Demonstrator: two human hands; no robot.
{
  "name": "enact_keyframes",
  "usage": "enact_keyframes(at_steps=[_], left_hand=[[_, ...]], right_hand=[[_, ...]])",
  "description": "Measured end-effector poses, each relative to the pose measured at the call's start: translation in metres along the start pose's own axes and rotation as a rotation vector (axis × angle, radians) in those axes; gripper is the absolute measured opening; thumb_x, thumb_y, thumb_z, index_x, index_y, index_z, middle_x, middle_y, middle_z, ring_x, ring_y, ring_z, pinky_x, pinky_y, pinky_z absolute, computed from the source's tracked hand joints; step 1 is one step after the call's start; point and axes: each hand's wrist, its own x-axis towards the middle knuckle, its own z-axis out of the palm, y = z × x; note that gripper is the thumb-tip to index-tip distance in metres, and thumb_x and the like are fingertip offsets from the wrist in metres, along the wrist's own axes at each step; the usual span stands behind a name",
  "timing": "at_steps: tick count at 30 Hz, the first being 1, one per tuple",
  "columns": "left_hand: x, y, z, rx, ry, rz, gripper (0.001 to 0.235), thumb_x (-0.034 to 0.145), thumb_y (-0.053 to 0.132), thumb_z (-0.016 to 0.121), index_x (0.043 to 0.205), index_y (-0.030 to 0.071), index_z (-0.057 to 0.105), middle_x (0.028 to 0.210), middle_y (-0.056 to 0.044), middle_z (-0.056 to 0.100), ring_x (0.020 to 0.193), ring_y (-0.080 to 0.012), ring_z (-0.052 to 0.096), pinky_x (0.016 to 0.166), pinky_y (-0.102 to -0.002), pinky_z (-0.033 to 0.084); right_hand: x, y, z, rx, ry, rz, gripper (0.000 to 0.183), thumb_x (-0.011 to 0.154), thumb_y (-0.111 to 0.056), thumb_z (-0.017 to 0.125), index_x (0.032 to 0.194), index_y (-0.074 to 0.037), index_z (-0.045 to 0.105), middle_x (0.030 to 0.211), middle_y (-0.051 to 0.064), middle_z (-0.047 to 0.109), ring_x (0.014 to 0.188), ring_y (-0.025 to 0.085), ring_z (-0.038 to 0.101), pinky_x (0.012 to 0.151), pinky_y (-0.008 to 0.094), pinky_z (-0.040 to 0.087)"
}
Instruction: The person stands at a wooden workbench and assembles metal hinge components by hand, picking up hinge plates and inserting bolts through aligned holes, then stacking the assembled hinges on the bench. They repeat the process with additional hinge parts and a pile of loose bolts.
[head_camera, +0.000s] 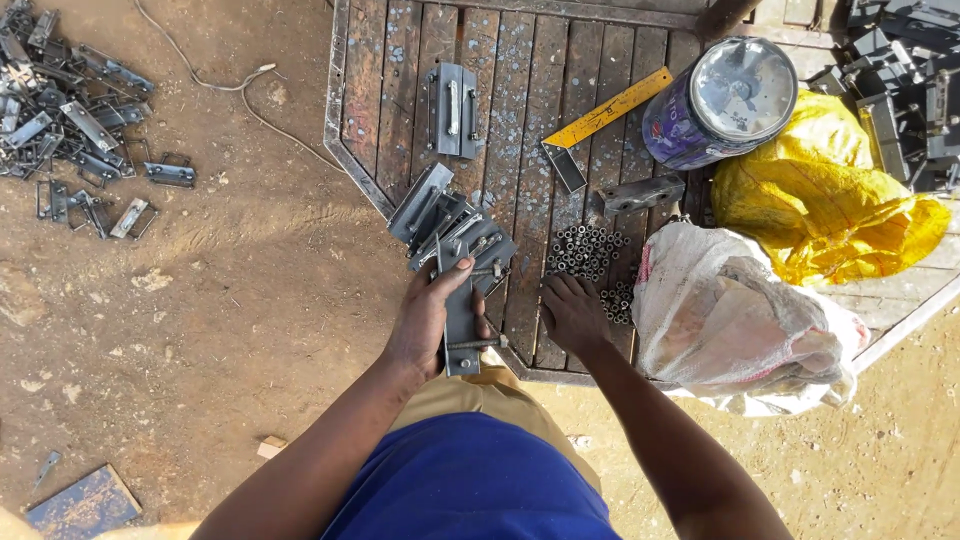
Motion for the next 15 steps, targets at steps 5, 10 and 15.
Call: enact_keyframes(at_steps=[5,10,15], left_hand=[[-0.005,-0.007,-0.008,-0.013,0.058,-0.002,0.035,0.092,0.03,0.07,0.112,0.008,0.052,0.065,-0.019,0.062,0.045,-0.0321,0.065,0.04,-0.048,0.058],[-0.009,-0.011,-0.017,-0.035,0.101,-0.009,0.034,0.09,0.03,0.071,0.111,0.009,0.054,0.066,-0.019,0.061,0.046,-0.033,0.065,0.04,-0.048,0.057],[-0.016,-0.011,-0.019,-0.033,0.112,-0.019,0.033,0.09,0.03,0.071,0.111,0.009,0.055,0.066,-0.02,0.061,0.047,-0.0341,0.066,0.04,-0.048,0.057]], right_hand=[[0.011,0.013,0.022,-0.078,-0.077,-0.088,0.013,0.092,-0.025,0.062,0.101,-0.017,0.066,0.105,0.0,0.06,0.115,0.02,0.057,0.102,0.041,0.043],[0.001,0.038,0.048,-0.104,-0.062,-0.195,0.018,0.089,-0.027,0.062,0.104,-0.017,0.067,0.106,0.002,0.061,0.115,0.021,0.057,0.102,0.043,0.042],[-0.029,0.048,0.043,0.03,-0.07,0.046,0.025,0.102,-0.025,0.056,0.119,-0.014,0.071,0.121,0.003,0.064,0.127,0.019,0.054,0.113,0.036,0.039]])
